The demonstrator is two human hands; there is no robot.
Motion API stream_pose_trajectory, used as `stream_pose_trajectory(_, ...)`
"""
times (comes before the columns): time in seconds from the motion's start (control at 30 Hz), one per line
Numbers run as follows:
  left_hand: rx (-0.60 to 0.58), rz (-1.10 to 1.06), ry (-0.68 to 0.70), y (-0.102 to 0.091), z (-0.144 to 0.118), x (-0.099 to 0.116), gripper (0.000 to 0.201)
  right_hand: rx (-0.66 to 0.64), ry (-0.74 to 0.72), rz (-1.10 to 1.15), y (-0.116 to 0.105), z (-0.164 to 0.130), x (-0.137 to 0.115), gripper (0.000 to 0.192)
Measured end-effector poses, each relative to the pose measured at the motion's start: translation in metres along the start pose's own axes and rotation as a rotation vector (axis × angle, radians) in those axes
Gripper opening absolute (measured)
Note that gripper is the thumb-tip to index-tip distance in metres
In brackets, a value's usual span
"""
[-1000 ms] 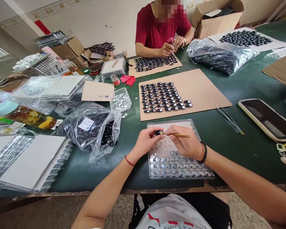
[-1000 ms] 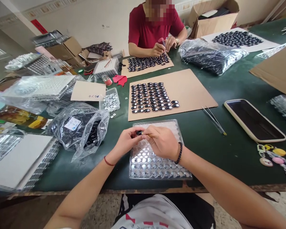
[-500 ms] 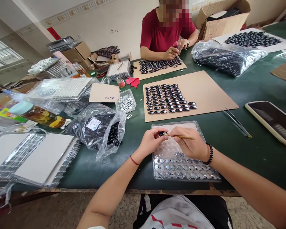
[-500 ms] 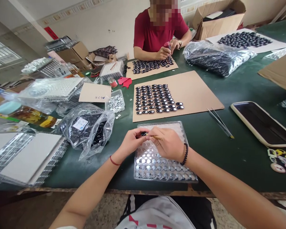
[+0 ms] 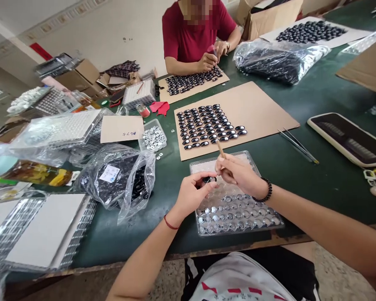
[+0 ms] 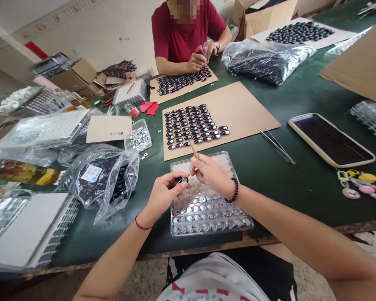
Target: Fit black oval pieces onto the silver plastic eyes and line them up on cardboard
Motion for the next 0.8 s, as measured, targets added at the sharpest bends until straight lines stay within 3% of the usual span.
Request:
stream_pose_trajectory(0.17, 0.117, 0.021, 0.029, -0.009, 0.004, 0.001, 0.029, -0.054, 0.057, -0.162, 0.007, -0.004, -0.001, 0.014)
stream_pose_trajectory(0.4, 0.209, 0.197, 0.262, -0.010, 0.001, 0.012, 0.022, -0.073, 0.067, -0.320, 0.002, -0.001, -0.001, 0.013)
stream_pose_trajectory(0.63, 0.314, 0.317, 0.436, -0.005, -0.008, 0.019, 0.019, 0.047, -0.017, -0.348, 0.001, -0.001, 0.003, 0.019)
stream_pose_trajectory(0.8, 0.305, 0.340, 0.528, -0.002, -0.012, 0.018, 0.020, 0.037, -0.050, -0.420, 0.003, -0.002, -0.001, 0.015)
Point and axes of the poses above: each hand's wrist, its own z-axis towards the middle knuckle, its own y-axis out of the palm, x = y × z, the point moved 6 cm from there along z, towards the middle knuckle, and after that the axes turned 12 degrees about -y, right-handed, at the moved point
